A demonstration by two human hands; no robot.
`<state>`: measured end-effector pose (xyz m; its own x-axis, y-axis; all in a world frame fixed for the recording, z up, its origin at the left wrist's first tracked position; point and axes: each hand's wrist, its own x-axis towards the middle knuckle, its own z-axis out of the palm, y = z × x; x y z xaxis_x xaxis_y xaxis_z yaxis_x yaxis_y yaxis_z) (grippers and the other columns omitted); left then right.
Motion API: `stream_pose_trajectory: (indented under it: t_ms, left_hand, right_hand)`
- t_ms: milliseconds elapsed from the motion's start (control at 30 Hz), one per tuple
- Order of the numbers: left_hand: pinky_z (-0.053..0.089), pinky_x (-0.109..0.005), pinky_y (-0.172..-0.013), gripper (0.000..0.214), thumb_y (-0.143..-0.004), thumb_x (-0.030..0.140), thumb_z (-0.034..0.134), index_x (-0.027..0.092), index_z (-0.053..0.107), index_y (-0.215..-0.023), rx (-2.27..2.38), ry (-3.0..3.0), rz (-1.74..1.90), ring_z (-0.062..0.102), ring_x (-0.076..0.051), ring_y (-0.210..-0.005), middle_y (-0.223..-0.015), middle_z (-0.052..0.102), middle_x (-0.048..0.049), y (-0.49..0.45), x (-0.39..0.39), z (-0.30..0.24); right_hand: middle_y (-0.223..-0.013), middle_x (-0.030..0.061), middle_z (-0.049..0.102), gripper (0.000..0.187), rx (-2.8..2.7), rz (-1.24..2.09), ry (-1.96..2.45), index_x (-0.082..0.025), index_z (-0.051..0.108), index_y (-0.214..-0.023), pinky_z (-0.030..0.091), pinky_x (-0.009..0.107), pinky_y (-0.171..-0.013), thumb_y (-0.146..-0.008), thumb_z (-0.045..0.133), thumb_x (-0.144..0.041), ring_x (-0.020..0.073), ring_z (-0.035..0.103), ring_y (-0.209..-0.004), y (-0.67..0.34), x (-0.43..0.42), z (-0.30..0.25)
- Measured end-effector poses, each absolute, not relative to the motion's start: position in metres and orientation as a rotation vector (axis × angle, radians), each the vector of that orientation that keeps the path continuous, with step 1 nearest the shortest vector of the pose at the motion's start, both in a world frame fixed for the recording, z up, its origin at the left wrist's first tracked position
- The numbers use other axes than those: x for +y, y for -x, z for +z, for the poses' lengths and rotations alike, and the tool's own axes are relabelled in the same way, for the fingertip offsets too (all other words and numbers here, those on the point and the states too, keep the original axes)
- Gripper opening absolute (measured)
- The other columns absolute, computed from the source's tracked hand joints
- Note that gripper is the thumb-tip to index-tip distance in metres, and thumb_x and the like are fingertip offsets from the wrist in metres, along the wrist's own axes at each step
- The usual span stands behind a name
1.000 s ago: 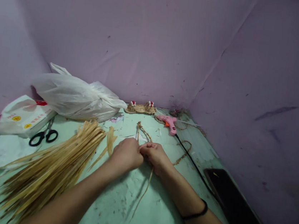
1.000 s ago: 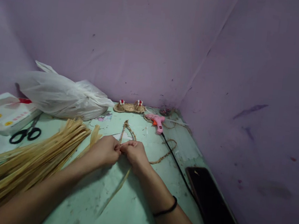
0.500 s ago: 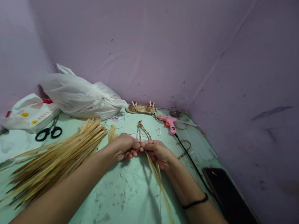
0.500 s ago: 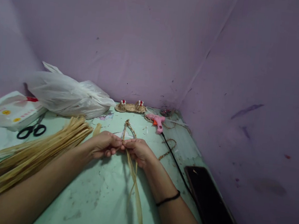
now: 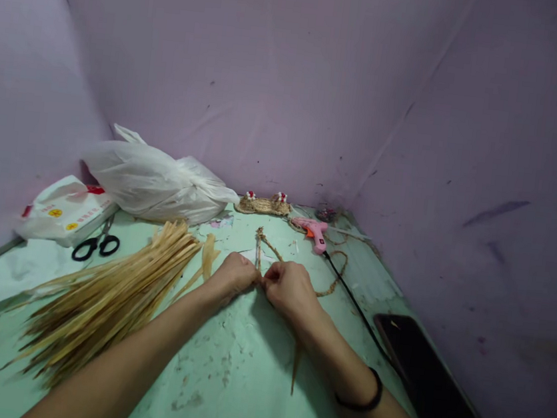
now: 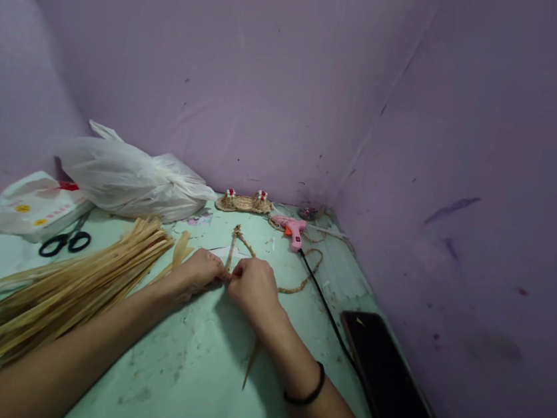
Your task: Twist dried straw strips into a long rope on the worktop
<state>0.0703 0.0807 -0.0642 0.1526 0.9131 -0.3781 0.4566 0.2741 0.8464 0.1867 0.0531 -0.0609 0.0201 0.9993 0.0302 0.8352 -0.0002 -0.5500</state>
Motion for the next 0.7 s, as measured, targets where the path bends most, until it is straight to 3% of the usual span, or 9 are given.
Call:
stream_pose_trajectory:
  t_ms: [267,400,500,633,700]
  left_hand:
    - [0.007,-0.02,-0.032,0.025,-0.05,0.014,0.048,0.019,0.026,-0.04,1.339,-1.083,0.445,0.018,-0.003,-0.026,-0.029,0.022,0.0075,-0.064,0.082,-0.053]
    - [0.008,-0.02,-0.032,0.016,-0.048,0.016,0.051,0.017,0.036,-0.043,1.247,-1.211,0.46,0.021,-0.004,-0.027,-0.03,0.027,0.0074,-0.054,0.089,-0.056]
    - [0.011,-0.019,-0.032,0.008,-0.048,0.019,0.055,0.015,0.049,-0.052,1.274,-1.315,0.416,0.022,-0.005,-0.027,-0.03,0.029,0.0073,-0.048,0.094,-0.061]
    - [0.012,-0.019,-0.033,0.017,-0.05,0.026,0.057,0.013,0.055,-0.062,1.255,-1.353,0.369,0.021,-0.004,-0.028,-0.033,0.031,0.0078,-0.042,0.1,-0.066]
    - [0.013,-0.019,-0.034,0.019,-0.051,0.026,0.058,0.012,0.056,-0.064,1.257,-1.367,0.361,0.022,-0.004,-0.029,-0.034,0.033,0.0076,-0.041,0.102,-0.066]
  right_hand:
    - [-0.074,0.014,0.067,0.023,-2.18,0.284,2.076,-0.013,0.069,-0.076,0.033,0.026,-0.054,-0.064,0.049,-0.016,0.0208,0.06,-0.066,-0.165,0.027,-0.036]
    - [-0.074,0.0136,0.067,0.023,-2.284,0.252,2.041,-0.014,0.069,-0.076,0.031,0.025,-0.052,-0.064,0.05,-0.015,0.0195,0.059,-0.063,-0.158,0.019,-0.033]
    - [-0.066,0.0099,0.065,0.018,-2.25,0.411,1.948,-0.015,0.068,-0.069,0.028,0.024,-0.049,-0.066,0.052,-0.022,0.017,0.056,-0.058,-0.167,0.024,-0.032]
    - [-0.06,0.0051,0.061,0.021,-1.731,0.638,1.868,-0.014,0.065,-0.071,0.027,0.022,-0.047,-0.071,0.048,-0.027,0.0117,0.049,-0.052,-0.188,0.044,-0.035]
    - [-0.059,0.004,0.06,0.018,-1.454,0.955,1.757,-0.013,0.061,-0.071,0.029,0.021,-0.046,-0.071,0.047,-0.025,0.0095,0.047,-0.048,-0.191,0.053,-0.041]
